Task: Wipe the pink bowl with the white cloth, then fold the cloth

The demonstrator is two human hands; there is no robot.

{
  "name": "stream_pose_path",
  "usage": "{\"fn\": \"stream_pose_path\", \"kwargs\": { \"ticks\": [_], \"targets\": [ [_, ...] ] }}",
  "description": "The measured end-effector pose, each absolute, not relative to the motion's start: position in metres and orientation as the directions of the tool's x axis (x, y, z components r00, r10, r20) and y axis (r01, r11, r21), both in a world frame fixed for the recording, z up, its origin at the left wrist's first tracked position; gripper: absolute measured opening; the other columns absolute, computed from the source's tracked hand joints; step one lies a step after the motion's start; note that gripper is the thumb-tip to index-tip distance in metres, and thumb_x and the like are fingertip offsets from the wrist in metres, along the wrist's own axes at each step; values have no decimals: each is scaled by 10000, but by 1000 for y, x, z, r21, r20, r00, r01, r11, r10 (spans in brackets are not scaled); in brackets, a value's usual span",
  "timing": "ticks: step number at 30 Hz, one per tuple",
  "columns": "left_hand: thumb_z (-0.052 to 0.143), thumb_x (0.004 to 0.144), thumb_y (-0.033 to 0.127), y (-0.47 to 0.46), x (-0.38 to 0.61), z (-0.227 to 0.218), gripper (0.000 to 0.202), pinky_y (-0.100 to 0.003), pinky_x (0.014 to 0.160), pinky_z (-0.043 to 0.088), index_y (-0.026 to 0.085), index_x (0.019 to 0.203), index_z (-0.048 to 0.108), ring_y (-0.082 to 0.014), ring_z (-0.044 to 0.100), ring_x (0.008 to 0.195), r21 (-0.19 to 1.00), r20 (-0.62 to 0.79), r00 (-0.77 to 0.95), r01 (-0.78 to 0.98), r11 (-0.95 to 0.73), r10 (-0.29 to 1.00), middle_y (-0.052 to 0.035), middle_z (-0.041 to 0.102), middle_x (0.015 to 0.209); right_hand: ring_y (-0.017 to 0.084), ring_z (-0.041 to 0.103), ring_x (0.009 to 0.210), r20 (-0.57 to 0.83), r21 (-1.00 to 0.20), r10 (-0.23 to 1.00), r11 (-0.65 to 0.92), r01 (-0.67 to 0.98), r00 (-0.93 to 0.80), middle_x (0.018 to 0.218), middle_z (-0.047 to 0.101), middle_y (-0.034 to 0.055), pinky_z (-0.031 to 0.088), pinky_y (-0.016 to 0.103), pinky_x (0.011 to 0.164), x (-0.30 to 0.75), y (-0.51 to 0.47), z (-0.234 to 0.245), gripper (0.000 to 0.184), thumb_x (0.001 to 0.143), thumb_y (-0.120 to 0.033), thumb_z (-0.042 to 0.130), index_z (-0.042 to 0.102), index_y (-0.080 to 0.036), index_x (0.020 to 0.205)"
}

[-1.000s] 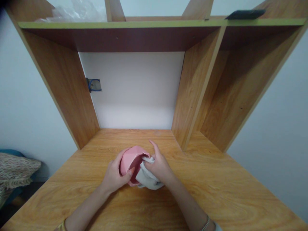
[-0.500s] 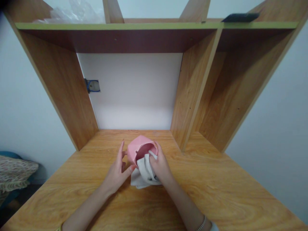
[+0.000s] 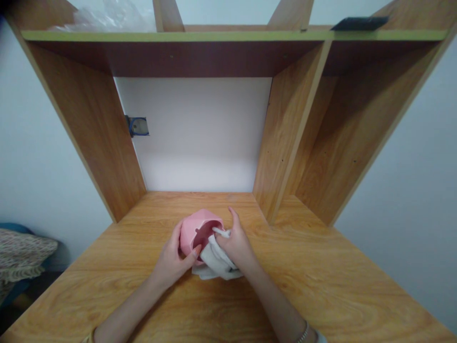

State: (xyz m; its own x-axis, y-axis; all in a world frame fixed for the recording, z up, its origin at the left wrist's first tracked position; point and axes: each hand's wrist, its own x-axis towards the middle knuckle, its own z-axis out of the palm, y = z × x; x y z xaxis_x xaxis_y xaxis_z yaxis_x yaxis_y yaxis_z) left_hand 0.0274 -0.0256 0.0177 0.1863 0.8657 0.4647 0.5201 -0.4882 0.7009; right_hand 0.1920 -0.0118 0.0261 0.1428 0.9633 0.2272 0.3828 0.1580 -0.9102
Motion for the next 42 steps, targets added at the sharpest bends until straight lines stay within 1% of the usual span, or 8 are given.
{"fn": "stream_pose_path", "kwargs": {
  "ticks": [5, 11, 19, 22, 25, 29, 36, 42],
  "targets": [
    [548, 678, 429, -29, 25, 23, 697, -357, 737, 460, 147, 1267, 307, -255, 592, 860, 617, 440, 205, 638, -460, 874, -102, 607, 1016, 106, 471, 412, 272, -806, 955, 158, 570, 121, 453, 452, -107, 334, 180, 408, 195, -16, 33, 750, 631, -200, 554, 229, -157, 1306],
    [564, 650, 415, -31, 24, 28, 640, -363, 761, 455, 154, 1214, 411, -269, 594, 855, 605, 374, 264, 657, -450, 889, -98, 634, 963, 123, 474, 421, 270, -759, 962, 182, 625, 47, 456, 458, -101, 319, 194, 421, 197, -19, 31, 757, 667, -276, 539, 185, -205, 1332],
    [550, 703, 424, -28, 23, 30, 646, -359, 834, 413, 202, 1276, 351, -259, 557, 957, 677, 334, 264, 601, -425, 905, -86, 582, 1100, 139, 497, 479, 273, -806, 962, 223, 548, 12, 544, 517, -58, 383, 234, 499, 200, -16, 23, 670, 701, -191, 468, 226, -195, 1325],
    [522, 738, 465, -28, 23, 32, 747, -385, 848, 398, 181, 1345, 194, -275, 515, 1030, 701, 313, 257, 588, -405, 915, -122, 492, 1215, 173, 569, 684, 327, -844, 939, 242, 478, 103, 791, 610, 15, 432, 295, 674, 199, -13, 18, 634, 700, -201, 463, 272, -181, 1304],
    [550, 716, 498, -28, 26, 30, 878, -399, 879, 369, 155, 1363, 64, -287, 457, 1101, 737, 322, 253, 538, -409, 912, -159, 413, 1277, 190, 553, 901, 332, -896, 922, 244, 371, 197, 1018, 582, 59, 402, 338, 826, 199, -8, 13, 632, 705, -211, 457, 253, -171, 1302],
    [566, 720, 468, -30, 31, 25, 841, -383, 884, 364, 160, 1344, 94, -272, 440, 1117, 770, 347, 294, 453, -450, 890, -152, 414, 1271, 179, 526, 985, 313, -940, 918, 262, 220, 244, 1096, 541, 69, 387, 336, 878, 196, -3, 11, 631, 698, -220, 444, 230, -168, 1289],
    [561, 721, 440, -28, 29, 23, 593, -321, 744, 436, 146, 1172, 313, -207, 567, 864, 787, 348, 255, 444, -429, 902, -84, 591, 975, 176, 567, 895, 261, -956, 946, 226, 185, 194, 1046, 564, 58, 450, 305, 785, 189, -4, 11, 666, 633, -195, 499, 258, -188, 1254],
    [610, 650, 445, -28, 29, 22, 584, -315, 708, 438, 162, 1110, 389, -216, 576, 825, 756, 358, 199, 512, -409, 912, -62, 603, 905, 134, 555, 539, 263, -914, 944, 178, 364, 198, 667, 578, -26, 443, 237, 520, 196, -7, 18, 749, 625, -192, 547, 210, -152, 1293]
  ]
}}
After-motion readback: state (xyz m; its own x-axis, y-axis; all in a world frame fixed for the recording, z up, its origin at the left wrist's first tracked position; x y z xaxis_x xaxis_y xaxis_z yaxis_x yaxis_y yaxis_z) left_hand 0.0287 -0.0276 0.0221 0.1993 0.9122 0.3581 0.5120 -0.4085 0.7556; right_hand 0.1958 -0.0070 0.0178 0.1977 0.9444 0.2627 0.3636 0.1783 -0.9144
